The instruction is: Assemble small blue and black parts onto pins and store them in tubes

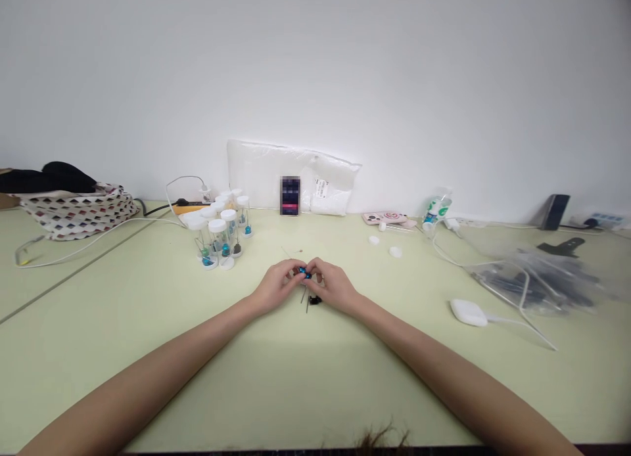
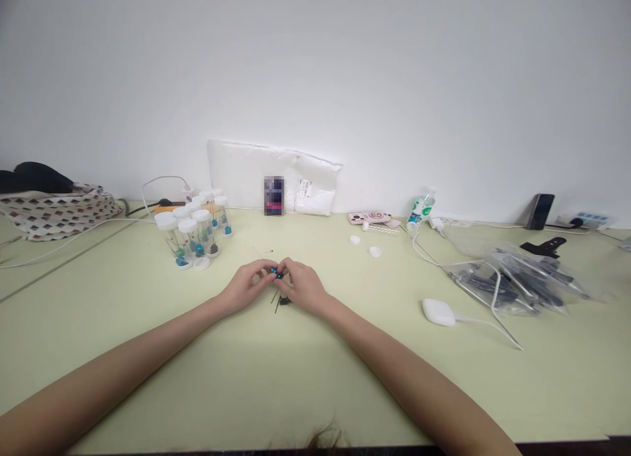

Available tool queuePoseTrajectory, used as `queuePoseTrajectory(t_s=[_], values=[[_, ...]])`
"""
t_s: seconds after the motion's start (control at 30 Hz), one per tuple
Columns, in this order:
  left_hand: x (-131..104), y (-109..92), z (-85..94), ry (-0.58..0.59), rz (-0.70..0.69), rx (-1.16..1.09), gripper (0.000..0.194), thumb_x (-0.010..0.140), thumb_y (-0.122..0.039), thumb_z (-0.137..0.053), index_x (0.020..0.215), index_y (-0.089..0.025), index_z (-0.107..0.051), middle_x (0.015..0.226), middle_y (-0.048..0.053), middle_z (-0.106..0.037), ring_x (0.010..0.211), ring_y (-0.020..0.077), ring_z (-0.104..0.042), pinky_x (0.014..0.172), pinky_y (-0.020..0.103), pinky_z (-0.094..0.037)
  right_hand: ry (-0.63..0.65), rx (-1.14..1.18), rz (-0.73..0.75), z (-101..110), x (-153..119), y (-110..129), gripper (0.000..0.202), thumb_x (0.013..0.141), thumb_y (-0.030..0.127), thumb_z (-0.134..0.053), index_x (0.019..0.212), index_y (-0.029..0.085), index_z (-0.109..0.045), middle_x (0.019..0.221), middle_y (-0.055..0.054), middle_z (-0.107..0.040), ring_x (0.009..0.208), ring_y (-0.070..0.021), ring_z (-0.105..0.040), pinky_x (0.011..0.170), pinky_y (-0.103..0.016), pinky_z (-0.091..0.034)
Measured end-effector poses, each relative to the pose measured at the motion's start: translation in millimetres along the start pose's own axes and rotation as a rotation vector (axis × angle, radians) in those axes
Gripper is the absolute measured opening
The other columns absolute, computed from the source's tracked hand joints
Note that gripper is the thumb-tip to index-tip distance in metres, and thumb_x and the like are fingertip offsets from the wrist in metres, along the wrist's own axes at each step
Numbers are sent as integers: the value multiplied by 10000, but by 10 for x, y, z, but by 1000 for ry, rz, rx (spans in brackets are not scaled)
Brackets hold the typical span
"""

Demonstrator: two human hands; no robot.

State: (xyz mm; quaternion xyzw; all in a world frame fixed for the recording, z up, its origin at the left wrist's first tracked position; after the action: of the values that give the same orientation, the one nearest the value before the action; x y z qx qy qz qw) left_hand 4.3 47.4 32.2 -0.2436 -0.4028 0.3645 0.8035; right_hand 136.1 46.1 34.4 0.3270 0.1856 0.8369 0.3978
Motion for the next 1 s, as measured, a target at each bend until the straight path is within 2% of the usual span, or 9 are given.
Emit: queuePoseTrajectory(t_s=[0.13,0.27,0.37,0.47,0.6,0.7,0.83,1.0], values=[[5,13,14,-44,-44,73,256,829,-298,-402,1016,-208,-552,938,58,-591,868,178,-519,772,303,-412,-48,-78,19,99,18,0,128,790,325,-489,906,272,-498,861,-18,-586,745,-177,-496,647,-298,-375],[65,45,70,-60,-80,100,250,832,-280,-405,1017,-217,-561,962,60,-587,928,189,-499,829,321,-384,-178,-190,-96,499,146,-303,144,795,340,-466,885,243,-523,867,-37,-576,759,-177,-515,636,-286,-390],[135,85,157,-73,-62,104,250,830,-277,-408,1014,-219,-567,968,59,-591,931,192,-498,823,322,-386,-253,-324,-223,939,283,-755,146,781,298,-458,869,206,-530,864,-39,-589,755,-173,-534,644,-282,-397],[212,109,249,-72,-46,102,237,822,-275,-420,989,-224,-580,956,50,-604,922,194,-501,811,319,-390,-291,-553,-373,1417,368,-1322,188,733,258,-491,888,164,-542,893,-65,-595,798,-201,-537,687,-309,-393],[335,119,309,-26,-45,95,212,810,-273,-439,926,-222,-609,925,32,-626,901,195,-506,804,313,-388,-209,-844,-540,1941,364,-2022,328,679,247,-550,983,127,-527,938,-121,-568,910,-252,-499,757,-338,-351],[437,146,286,13,-58,72,201,801,-259,-454,909,-226,-621,908,19,-635,881,188,-516,805,303,-381,-170,-909,-695,2220,285,-2405,459,658,231,-575,1094,128,-476,1025,-186,-513,974,-287,-445,734,-353,-328],[526,238,177,68,-31,27,199,789,-230,-463,899,-238,-629,903,8,-638,873,183,-523,797,288,-382,-152,-879,-748,2367,226,-2672,508,627,205,-598,1118,149,-479,1076,-240,-474,985,-340,-415,636,-376,-314],[567,340,53,134,8,-42,184,766,-239,-496,857,-229,-655,847,35,-638,865,194,-530,785,284,-394,-227,-857,-711,2379,255,-2822,412,550,124,-643,951,191,-577,956,-213,-550,889,-335,-476,585,-383,-316]])
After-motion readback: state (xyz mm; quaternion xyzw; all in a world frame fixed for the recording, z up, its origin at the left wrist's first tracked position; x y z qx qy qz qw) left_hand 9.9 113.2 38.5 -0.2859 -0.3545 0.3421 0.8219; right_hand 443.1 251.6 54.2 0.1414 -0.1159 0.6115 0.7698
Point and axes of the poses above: each hand's wrist, its own x-axis towards the middle knuckle, its own z-axis out of the back of the hand, y = z × x, the point moved 5 cm from there along x, towards the middle knuckle
